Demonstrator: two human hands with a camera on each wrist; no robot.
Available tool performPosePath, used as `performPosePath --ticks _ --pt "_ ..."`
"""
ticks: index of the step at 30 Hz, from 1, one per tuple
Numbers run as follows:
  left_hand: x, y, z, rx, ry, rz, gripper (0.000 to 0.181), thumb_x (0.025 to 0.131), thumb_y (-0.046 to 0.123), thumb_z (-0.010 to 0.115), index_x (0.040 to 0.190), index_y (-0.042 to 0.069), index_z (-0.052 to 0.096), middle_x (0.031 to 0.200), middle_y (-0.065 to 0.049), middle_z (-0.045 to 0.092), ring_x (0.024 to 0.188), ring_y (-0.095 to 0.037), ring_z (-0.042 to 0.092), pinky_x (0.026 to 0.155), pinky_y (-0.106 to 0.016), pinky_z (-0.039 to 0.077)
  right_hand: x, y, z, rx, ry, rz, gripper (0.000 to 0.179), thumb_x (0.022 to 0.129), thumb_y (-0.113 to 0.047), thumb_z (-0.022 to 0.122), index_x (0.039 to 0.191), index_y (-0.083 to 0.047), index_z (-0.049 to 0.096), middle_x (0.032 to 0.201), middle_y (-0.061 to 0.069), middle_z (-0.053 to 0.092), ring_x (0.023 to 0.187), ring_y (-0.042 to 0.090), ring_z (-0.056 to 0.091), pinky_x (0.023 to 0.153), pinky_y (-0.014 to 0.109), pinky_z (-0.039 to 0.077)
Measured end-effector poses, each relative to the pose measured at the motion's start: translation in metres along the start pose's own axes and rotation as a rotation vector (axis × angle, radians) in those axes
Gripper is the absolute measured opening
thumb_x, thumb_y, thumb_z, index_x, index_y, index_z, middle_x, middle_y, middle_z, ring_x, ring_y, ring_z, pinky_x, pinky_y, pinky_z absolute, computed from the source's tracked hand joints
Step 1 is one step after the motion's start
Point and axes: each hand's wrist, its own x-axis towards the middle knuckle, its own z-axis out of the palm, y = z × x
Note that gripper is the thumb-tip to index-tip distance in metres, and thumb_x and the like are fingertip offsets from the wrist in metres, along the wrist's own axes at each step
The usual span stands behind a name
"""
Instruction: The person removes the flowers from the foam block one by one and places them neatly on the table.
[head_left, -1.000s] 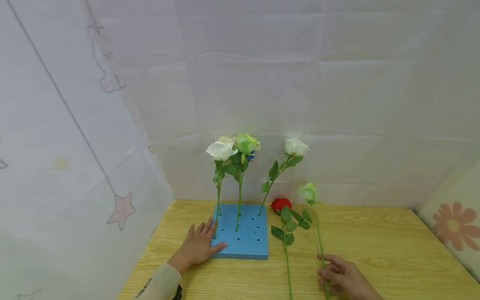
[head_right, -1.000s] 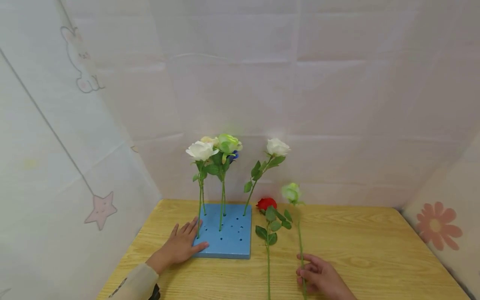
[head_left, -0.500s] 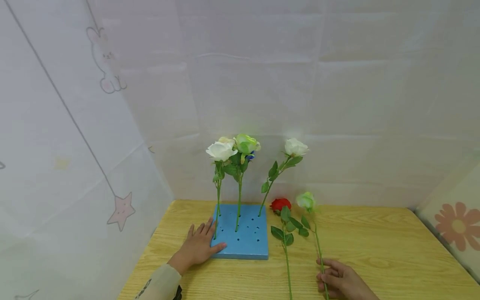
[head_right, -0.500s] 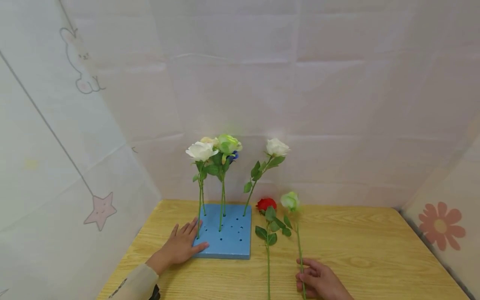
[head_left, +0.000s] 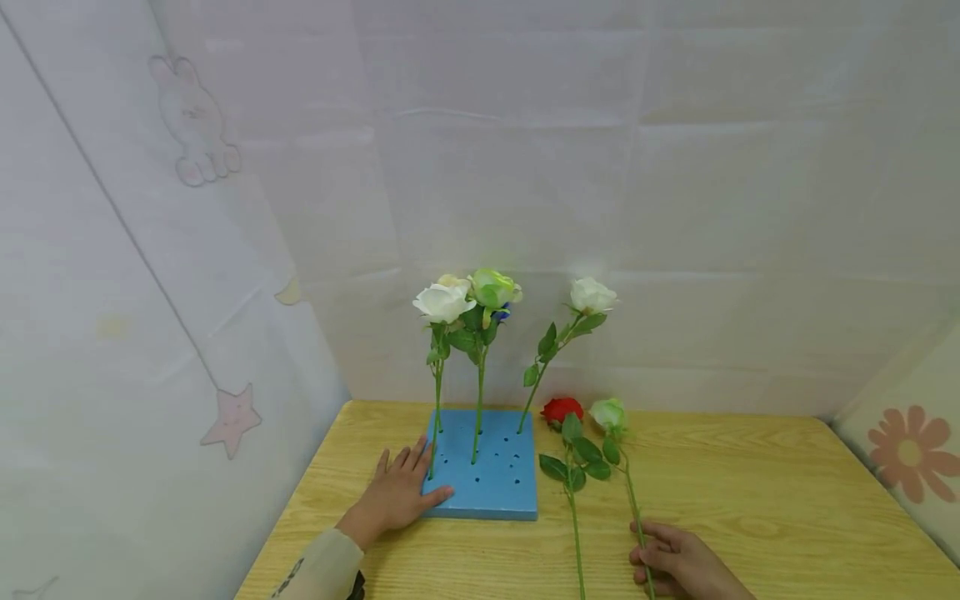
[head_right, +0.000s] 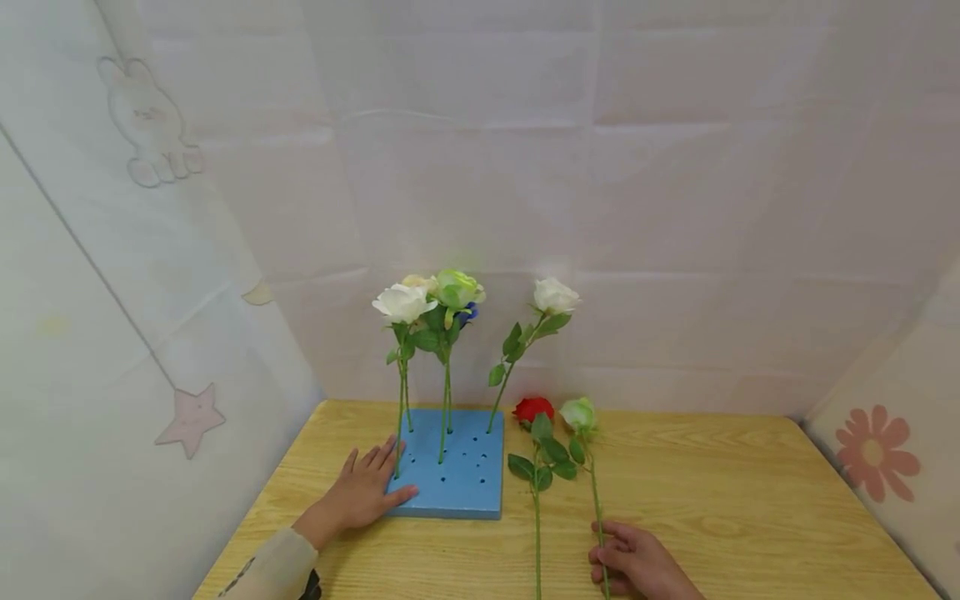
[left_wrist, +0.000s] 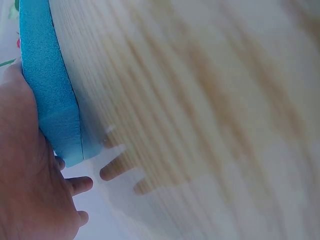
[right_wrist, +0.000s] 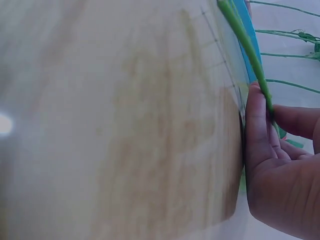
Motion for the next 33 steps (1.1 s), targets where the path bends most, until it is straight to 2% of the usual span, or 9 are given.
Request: performPosePath --ticks 4,8,11,14,19,23,30,33 --pt "0.001 -0.003 0.004 0.007 0.005 0.001 0.1 0.091 0.084 0.031 0.163 0.015 0.025 0.17 -0.008 0.015 0.149 -0.039 0.03 0.117 -0.069 0.012 0.001 -0.003 0.002 -0.031 0.024 0.031 0.081 0.103 -0.016 0.06 0.151 0.022 0.008 0.109 0.015 0.063 0.094 0.022 0.069 0.076 0.031 0.058" --pt "0.001 -0.004 0.006 0.011 0.013 0.001 0.101 0.09 0.086 0.028 0.163 0.016 0.024 0.17 -0.007 0.014 0.15 -0.038 0.03 0.117 -0.068 0.013 0.002 -0.005 0.003 -0.076 0.043 0.046 0.086 0.102 -0.017 0.061 0.151 0.023 0.003 0.108 0.015 0.064 0.09 0.021 0.069 0.064 0.024 0.051" --pt "0.001 -0.004 0.005 0.009 0.016 0.005 0.1 0.091 0.085 0.029 0.163 0.015 0.025 0.17 -0.007 0.015 0.149 -0.038 0.031 0.117 -0.069 0.013 0.003 -0.005 0.004 -0.113 0.069 0.06 0.09 0.101 -0.017 0.063 0.151 0.023 -0.001 0.106 0.015 0.065 0.087 0.021 0.07 0.061 0.024 0.049" --pt "0.0 -0.002 0.003 0.006 0.011 0.006 0.099 0.092 0.083 0.031 0.163 0.014 0.025 0.17 -0.008 0.015 0.149 -0.039 0.03 0.117 -0.069 0.013 0.004 -0.005 0.004 -0.159 0.096 0.069 0.089 0.101 -0.015 0.062 0.151 0.023 -0.001 0.104 0.014 0.066 0.085 0.022 0.071 0.062 0.028 0.052" --pt "-0.001 0.002 -0.003 -0.014 0.005 0.012 0.099 0.093 0.081 0.033 0.162 0.011 0.025 0.169 -0.012 0.017 0.148 -0.042 0.031 0.116 -0.071 0.012 0.004 -0.01 0.004 -0.273 0.137 0.054 0.081 0.101 -0.013 0.06 0.149 0.025 0.006 0.099 0.014 0.066 0.081 0.024 0.069 0.066 0.037 0.059" --pt "-0.001 0.003 -0.005 -0.027 0.004 0.015 0.099 0.094 0.08 0.034 0.162 0.009 0.025 0.169 -0.013 0.018 0.147 -0.043 0.032 0.115 -0.072 0.011 0.005 -0.014 0.006 -0.32 0.166 0.065 0.078 0.101 -0.012 0.06 0.149 0.025 0.011 0.098 0.014 0.065 0.075 0.022 0.067 0.066 0.039 0.059" --pt "0.001 0.0 0.0 -0.01 0.002 0.008 0.098 0.093 0.081 0.033 0.162 0.012 0.025 0.169 -0.011 0.016 0.148 -0.042 0.031 0.116 -0.071 0.011 0.006 -0.021 0.013 -0.447 0.296 0.093 0.072 0.097 -0.014 0.066 0.147 0.021 0.029 0.095 0.01 0.064 0.068 0.019 0.065 0.064 0.039 0.06" --pt "0.002 -0.003 0.003 -0.002 0.007 0.011 0.098 0.093 0.082 0.033 0.163 0.013 0.025 0.169 -0.01 0.016 0.148 -0.041 0.032 0.116 -0.071 0.012 0.006 -0.023 0.015 -0.477 0.33 0.101 0.064 0.096 -0.015 0.065 0.145 0.018 0.038 0.091 0.008 0.064 0.065 0.019 0.063 0.061 0.038 0.058"
